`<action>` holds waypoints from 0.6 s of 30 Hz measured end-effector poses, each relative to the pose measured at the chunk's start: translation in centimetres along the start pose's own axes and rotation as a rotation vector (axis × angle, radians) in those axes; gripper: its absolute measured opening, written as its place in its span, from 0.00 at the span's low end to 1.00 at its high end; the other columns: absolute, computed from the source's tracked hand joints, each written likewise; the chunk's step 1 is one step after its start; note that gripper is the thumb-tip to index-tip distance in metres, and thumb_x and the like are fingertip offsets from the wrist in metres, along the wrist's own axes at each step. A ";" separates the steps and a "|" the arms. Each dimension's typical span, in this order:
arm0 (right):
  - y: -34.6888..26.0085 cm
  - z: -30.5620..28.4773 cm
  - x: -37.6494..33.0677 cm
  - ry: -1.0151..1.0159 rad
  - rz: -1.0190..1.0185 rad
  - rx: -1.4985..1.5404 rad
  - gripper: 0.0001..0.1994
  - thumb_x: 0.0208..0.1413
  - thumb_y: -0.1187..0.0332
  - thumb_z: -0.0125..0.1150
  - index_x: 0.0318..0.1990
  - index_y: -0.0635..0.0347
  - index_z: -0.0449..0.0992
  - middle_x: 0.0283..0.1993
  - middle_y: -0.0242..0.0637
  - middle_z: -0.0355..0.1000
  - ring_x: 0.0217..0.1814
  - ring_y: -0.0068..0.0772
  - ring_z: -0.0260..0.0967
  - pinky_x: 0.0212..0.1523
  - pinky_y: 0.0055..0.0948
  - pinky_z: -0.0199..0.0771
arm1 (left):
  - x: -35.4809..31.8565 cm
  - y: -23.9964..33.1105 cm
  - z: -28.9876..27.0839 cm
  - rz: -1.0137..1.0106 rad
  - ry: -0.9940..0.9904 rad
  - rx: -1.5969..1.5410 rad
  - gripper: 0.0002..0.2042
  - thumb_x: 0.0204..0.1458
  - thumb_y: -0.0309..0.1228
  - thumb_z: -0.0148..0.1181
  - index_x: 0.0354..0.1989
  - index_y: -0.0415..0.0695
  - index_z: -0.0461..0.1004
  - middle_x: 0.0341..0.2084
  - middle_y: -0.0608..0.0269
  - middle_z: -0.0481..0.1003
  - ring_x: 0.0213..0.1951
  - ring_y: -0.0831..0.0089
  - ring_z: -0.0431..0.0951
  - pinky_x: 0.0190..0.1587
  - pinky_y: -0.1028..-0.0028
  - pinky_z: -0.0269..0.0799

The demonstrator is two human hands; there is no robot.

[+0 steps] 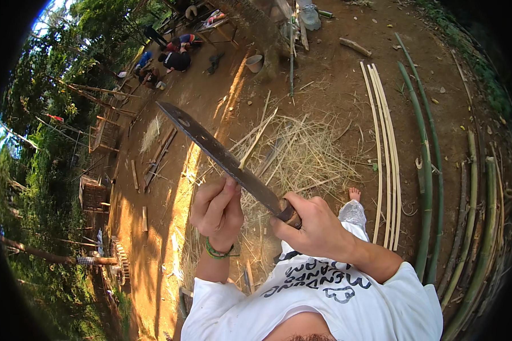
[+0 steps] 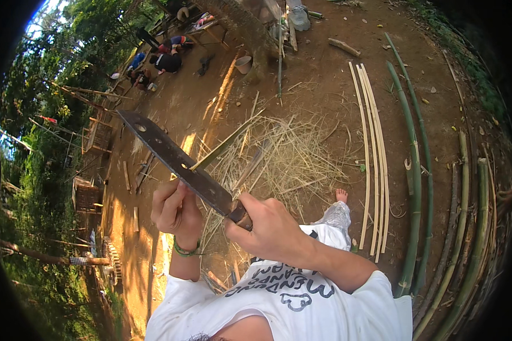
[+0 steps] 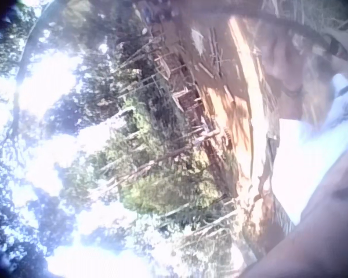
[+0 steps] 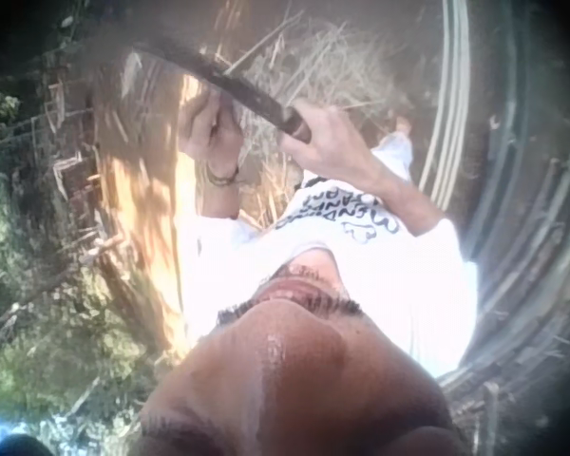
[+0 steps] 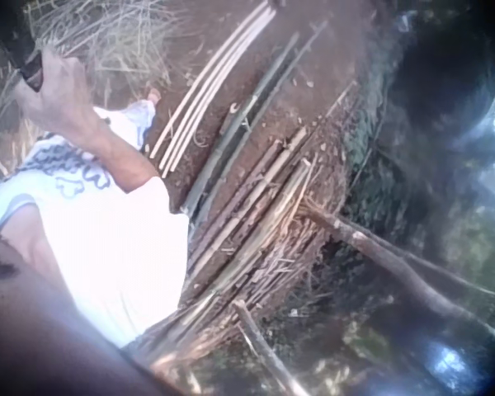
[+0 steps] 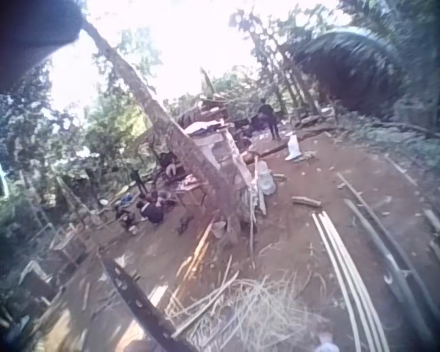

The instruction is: The person uses a large machete to split long bamboo poles into thin strips. They hold the bamboo against a wooden block and repeatedly strike it with the machete to separate the material. The person occasionally pauses to inspect the strips or adjust their grip on the bamboo.

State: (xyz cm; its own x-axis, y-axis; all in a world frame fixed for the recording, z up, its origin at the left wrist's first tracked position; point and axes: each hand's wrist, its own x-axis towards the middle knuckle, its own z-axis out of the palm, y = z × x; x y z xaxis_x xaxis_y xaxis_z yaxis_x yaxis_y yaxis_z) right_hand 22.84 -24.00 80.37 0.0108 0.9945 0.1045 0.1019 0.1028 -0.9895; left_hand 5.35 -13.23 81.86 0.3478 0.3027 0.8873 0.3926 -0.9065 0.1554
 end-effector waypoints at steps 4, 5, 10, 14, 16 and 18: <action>1.5 0.9 1.4 -0.016 -0.067 -0.015 0.12 0.49 0.65 0.63 0.30 0.68 0.71 0.15 0.45 0.69 0.15 0.47 0.70 0.21 0.40 0.69 | -0.7 -0.8 -1.0 -0.024 0.034 0.035 0.13 0.43 0.08 0.67 0.37 0.36 0.80 0.33 0.54 0.78 0.30 0.70 0.77 0.30 0.76 0.71; 2.3 0.7 2.6 -0.028 -0.046 -0.032 0.12 0.49 0.65 0.63 0.30 0.67 0.71 0.15 0.45 0.69 0.15 0.46 0.70 0.21 0.40 0.69 | -0.9 -1.1 -1.1 -0.020 0.052 0.040 0.13 0.44 0.09 0.67 0.37 0.37 0.80 0.33 0.54 0.78 0.31 0.70 0.77 0.30 0.77 0.71; 8.6 1.1 8.0 0.003 -0.083 -0.140 0.13 0.49 0.62 0.61 0.29 0.66 0.74 0.16 0.46 0.70 0.16 0.43 0.70 0.23 0.39 0.69 | -1.4 -1.9 -1.7 -0.010 0.123 0.077 0.12 0.47 0.11 0.67 0.39 0.37 0.80 0.34 0.54 0.78 0.32 0.70 0.77 0.30 0.77 0.69; 8.6 1.2 9.5 -0.059 -0.067 -0.173 0.12 0.49 0.64 0.61 0.27 0.67 0.71 0.14 0.42 0.65 0.13 0.39 0.62 0.20 0.37 0.63 | -2.1 -2.9 -2.3 -0.083 0.172 0.129 0.11 0.49 0.13 0.67 0.39 0.38 0.79 0.34 0.56 0.78 0.32 0.71 0.75 0.29 0.76 0.68; 7.3 1.9 9.0 -0.105 -0.077 -0.199 0.12 0.49 0.64 0.61 0.28 0.66 0.72 0.14 0.43 0.65 0.14 0.41 0.64 0.21 0.38 0.64 | -2.6 -3.2 -2.9 -0.097 0.193 0.181 0.10 0.49 0.13 0.67 0.39 0.38 0.79 0.34 0.57 0.78 0.32 0.72 0.74 0.29 0.76 0.67; 7.2 2.3 9.4 -0.135 -0.187 -0.170 0.12 0.48 0.63 0.62 0.29 0.66 0.73 0.14 0.45 0.66 0.15 0.45 0.67 0.21 0.39 0.66 | -3.1 -3.4 -3.5 -0.135 0.226 0.214 0.09 0.51 0.14 0.66 0.39 0.38 0.78 0.36 0.57 0.77 0.34 0.71 0.74 0.32 0.74 0.69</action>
State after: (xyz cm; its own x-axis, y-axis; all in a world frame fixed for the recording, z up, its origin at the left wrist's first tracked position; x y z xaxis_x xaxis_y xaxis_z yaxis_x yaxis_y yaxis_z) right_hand 21.41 -13.84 74.00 -0.1556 0.9536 0.2578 0.2553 0.2909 -0.9221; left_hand -0.04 -12.08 80.08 0.0925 0.3216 0.9424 0.6002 -0.7732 0.2049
